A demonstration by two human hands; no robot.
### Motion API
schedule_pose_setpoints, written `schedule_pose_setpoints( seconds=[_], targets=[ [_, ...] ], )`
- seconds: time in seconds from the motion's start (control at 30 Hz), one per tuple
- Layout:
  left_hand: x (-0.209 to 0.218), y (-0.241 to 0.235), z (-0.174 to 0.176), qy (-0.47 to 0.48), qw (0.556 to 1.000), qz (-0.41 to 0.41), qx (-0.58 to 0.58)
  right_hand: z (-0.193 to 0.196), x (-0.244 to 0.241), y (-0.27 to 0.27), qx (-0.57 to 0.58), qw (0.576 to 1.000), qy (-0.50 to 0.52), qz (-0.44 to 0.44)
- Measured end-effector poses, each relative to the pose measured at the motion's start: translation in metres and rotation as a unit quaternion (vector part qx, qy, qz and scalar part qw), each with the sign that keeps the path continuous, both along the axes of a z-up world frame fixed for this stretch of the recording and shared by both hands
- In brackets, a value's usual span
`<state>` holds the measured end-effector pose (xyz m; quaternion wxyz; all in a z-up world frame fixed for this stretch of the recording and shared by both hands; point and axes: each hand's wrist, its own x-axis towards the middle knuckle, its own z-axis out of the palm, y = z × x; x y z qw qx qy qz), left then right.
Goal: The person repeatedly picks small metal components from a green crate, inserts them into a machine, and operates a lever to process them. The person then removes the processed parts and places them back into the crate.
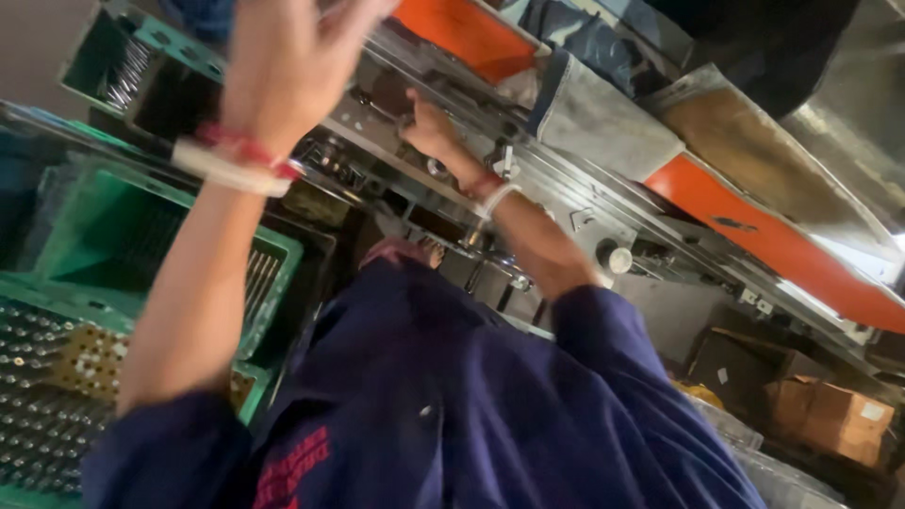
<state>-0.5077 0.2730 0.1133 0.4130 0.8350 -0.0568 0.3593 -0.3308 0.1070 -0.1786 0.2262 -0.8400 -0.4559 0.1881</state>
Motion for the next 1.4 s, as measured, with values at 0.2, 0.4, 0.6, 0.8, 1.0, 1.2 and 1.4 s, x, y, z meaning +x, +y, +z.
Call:
schedule_pose_setpoints(
  seconds=[0.2, 0.4, 0.6, 0.8, 1.0, 1.2, 1.4],
  targets=[
    [-0.12, 0.022, -0.053, 0.167, 0.93, 0.191, -0.265, -0.061, -0.047, 0.039, -0.026, 0.998, -0.052, -0.031],
    [-0.154, 0.021, -0.132, 0.152, 0.782, 0.309, -0.519, 0.023, -0.13, 0.057, 0.071, 0.99, 0.118, 0.035],
    [-0.167, 0.017, -0.17, 0.122, 0.82, 0.312, -0.465, 0.094, -0.228, 0.095, 0.168, 0.949, 0.266, 0.008],
    [-0.171, 0.021, -0.164, 0.037, 0.827, 0.311, -0.467, 0.11, -0.232, 0.082, 0.245, 0.812, 0.522, -0.084],
    [-0.184, 0.014, -0.146, 0.02, 0.852, 0.402, -0.335, 0.124, -0.239, 0.087, 0.19, 0.723, 0.663, -0.049],
    [-0.213, 0.009, -0.129, 0.007, 0.872, 0.441, -0.213, 0.145, -0.258, 0.092, 0.12, 0.644, 0.752, -0.076],
    [-0.226, 0.021, -0.141, 0.038, 0.814, 0.382, -0.437, 0.138, -0.29, 0.103, 0.232, 0.854, 0.467, 0.009]
  ],
)
